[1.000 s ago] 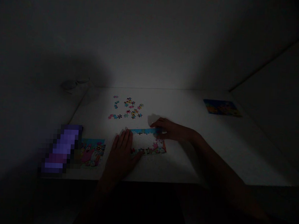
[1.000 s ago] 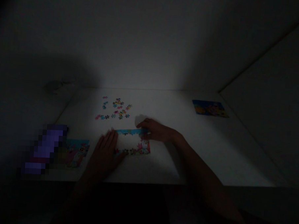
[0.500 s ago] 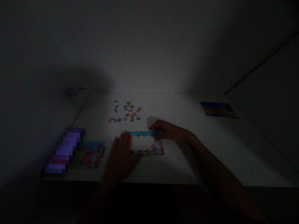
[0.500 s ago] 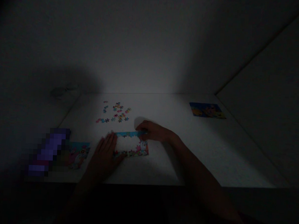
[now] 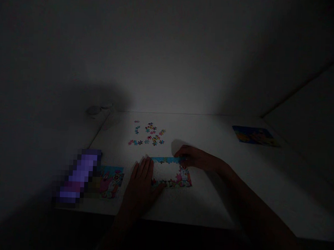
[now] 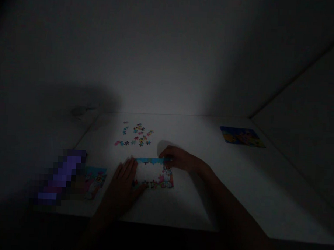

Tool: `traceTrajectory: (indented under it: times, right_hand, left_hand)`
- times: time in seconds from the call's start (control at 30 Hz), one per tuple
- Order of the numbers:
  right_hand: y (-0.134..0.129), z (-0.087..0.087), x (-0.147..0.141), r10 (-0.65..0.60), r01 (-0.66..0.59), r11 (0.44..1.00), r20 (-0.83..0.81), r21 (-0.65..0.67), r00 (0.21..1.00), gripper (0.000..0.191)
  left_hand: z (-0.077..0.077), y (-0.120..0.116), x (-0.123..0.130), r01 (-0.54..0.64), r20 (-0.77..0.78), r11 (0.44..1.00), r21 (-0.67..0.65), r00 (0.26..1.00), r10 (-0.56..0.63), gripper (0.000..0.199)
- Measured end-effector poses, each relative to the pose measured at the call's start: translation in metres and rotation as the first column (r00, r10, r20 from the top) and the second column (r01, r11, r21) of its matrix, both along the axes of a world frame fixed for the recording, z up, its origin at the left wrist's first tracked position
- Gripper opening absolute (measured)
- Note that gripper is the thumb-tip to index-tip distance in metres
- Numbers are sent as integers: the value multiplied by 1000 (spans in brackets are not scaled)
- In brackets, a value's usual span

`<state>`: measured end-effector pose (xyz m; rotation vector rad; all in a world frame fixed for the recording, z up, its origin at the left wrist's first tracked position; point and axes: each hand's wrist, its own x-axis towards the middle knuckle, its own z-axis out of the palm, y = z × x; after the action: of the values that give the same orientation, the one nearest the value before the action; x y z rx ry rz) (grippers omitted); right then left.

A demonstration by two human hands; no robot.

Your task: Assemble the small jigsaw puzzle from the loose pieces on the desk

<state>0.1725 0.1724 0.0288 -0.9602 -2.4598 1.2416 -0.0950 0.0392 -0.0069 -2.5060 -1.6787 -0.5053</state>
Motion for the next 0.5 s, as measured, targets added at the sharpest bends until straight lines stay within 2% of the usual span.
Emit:
traceTrajectory:
  times: [0.13,0.33,0.4,0.5]
  right_hand:
    - [2,-2,-1,-3,0,999,-51,-54,999,17]
    - [3,-10,-2,-67,64,996,-57,-55,996,17]
    - [5,-14,-3,-126,123,991,-61,-54,990,17]
    - [14,-20,-7,-280,280,960,-96,-19,955,18]
  left_hand:
    - [3,-1,0,6,0,1000,-10,1000,-6,76]
    - [3,0,1,-3,-24,1000,1,1000,3,77]
    - [1,0,1,-6,-29,1000,0,1000,6,79]
    - [-1,0,1,-22,-38,999,-27,999,21,82]
